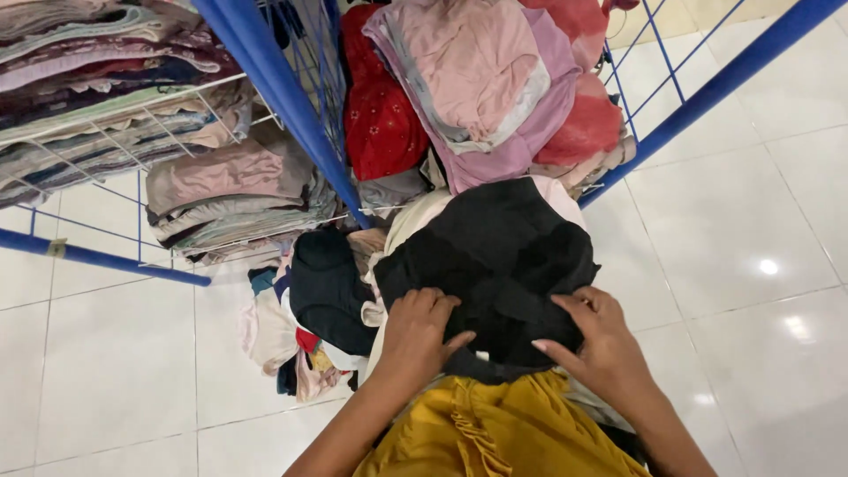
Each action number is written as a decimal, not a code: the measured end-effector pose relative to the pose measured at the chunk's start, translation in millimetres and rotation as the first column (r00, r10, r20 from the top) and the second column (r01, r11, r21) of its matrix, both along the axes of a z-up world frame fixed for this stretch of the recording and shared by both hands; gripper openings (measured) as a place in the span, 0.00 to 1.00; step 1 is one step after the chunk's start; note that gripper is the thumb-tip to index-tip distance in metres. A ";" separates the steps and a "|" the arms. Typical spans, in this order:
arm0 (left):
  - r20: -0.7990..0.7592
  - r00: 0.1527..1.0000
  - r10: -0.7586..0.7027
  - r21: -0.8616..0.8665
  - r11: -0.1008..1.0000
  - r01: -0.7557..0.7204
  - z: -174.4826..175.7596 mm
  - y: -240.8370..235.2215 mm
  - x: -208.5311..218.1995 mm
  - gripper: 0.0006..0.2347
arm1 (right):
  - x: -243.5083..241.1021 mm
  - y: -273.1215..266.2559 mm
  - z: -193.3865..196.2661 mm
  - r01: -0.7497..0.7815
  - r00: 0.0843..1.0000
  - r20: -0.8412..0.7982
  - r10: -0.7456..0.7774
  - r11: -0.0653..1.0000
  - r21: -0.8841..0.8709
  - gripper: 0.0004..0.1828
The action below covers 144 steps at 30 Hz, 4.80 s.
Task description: Sorting and organizing bras and panties from a bin into stacks.
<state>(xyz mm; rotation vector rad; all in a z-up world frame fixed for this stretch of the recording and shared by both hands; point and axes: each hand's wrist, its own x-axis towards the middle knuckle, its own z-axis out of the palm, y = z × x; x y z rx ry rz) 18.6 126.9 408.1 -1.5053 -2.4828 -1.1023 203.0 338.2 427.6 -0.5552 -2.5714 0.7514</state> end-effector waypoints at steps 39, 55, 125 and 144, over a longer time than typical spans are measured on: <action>0.461 0.885 0.070 0.369 0.891 -0.264 65.9 -34.5 -46.4 0.06 | 40.9 58.6 55.7 0.173 0.909 -0.391 -0.144 0.984 0.040 0.12; 0.924 0.358 0.136 0.036 0.900 -0.434 -93.3 -83.5 -4.9 0.09 | 103.9 32.5 -61.3 0.203 0.977 -0.038 -0.212 0.965 -0.166 0.12; 0.431 0.572 0.698 0.130 0.579 -0.805 -70.1 -142.0 -114.5 0.11 | -368.5 -106.4 -99.4 -0.720 0.693 0.052 0.719 0.693 0.028 0.12; -0.156 0.805 0.573 0.722 0.622 -0.303 166.3 -75.4 -35.9 0.06 | -107.1 19.3 146.3 -0.345 0.746 -0.623 0.235 0.937 -0.060 0.09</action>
